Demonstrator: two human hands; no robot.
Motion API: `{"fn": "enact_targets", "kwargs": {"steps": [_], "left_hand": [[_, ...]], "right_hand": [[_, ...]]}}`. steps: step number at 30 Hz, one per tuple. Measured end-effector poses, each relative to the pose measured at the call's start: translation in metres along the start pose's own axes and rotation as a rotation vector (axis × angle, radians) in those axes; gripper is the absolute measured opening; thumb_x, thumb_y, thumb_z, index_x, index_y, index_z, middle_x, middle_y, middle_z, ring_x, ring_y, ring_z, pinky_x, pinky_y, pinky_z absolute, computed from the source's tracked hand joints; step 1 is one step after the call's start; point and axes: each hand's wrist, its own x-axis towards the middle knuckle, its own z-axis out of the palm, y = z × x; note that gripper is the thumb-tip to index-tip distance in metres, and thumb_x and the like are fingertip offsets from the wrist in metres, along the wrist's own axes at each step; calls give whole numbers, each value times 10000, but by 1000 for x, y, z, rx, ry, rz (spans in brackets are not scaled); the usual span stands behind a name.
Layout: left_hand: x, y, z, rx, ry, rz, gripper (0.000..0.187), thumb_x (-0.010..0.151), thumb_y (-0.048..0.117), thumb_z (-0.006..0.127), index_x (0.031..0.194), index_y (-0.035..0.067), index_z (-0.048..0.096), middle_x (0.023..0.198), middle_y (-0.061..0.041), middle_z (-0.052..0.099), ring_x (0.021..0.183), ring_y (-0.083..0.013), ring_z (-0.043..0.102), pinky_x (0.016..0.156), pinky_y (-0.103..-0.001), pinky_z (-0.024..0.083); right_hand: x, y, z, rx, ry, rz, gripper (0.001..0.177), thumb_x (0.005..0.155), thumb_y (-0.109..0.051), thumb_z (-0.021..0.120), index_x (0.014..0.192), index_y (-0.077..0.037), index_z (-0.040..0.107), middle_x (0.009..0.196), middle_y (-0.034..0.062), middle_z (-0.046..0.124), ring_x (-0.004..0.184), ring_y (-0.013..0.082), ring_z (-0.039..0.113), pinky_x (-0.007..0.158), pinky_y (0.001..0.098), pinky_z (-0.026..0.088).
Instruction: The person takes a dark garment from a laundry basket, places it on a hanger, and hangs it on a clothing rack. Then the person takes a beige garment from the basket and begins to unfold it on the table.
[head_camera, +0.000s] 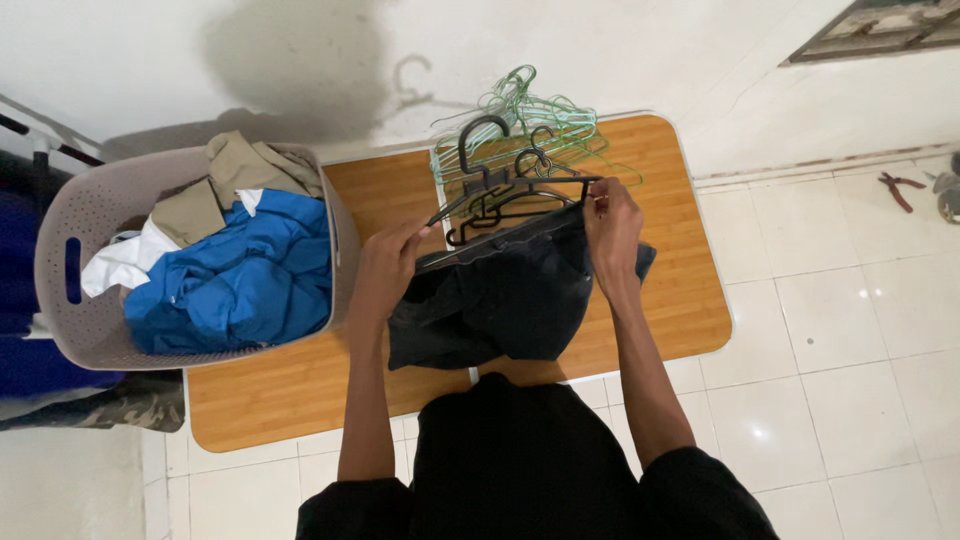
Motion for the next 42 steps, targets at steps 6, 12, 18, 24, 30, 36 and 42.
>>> {"fn": "enact_targets", "kwargs": {"steps": [6,12,18,24,30,36,42], "left_hand": [[6,8,2,-40,25,14,182,1002,55,632,1160,-4,699,1017,-222,700,844,-405,656,710,-425,506],[8,14,-1,13,-5,-48,186,1002,68,649,1162,14,728,878,-203,664,674,-346,598,621,-425,449],[9,18,-8,25,63,-17,141,997,84,681,1107,3,717,851,-181,635,684,-336,607,622,-410,456],[10,21,-9,55,40,-126,145,983,98,699,1075,-8,732,808,-176,625,619,-321,582,594,-411,440],[14,26,-10,33,69,-42,142,1003,88,696,1088,-24,711,852,-171,628,671,-297,583,623,-380,441],[15,27,-8,49,80,-45,144,980,89,719,1070,-22,725,811,-169,611,633,-285,554,592,-385,412],[11,28,-12,35,90,-71,136,985,94,721,1069,-12,722,792,-160,594,629,-275,540,596,-381,405]], "right_hand": [[-6,-26,1,-122,22,-36,254,944,-20,759,1159,-2,624,1127,214,692,1068,406,658,901,488,525],[-14,-67,19,61,-147,-60,572,965,-159,750,1472,-47,509,1479,254,449,1285,421,510,1059,489,460],[-26,-94,42,37,-113,-188,726,987,-190,753,1589,-71,366,1566,245,380,1394,464,420,1188,528,362],[-37,-111,54,150,-91,-153,817,1013,-193,715,1641,-46,214,1634,305,258,1467,503,347,1216,547,328],[-37,-107,59,128,-83,-128,822,1019,-180,692,1656,-74,183,1650,311,228,1493,510,319,1211,555,319],[-34,-95,49,253,-51,-20,700,1068,-223,654,1638,-79,273,1645,302,251,1483,451,372,1206,517,370],[-20,-68,27,52,-59,-50,498,1017,-222,711,1461,-57,559,1448,207,524,1313,383,467,1112,489,386]]}}
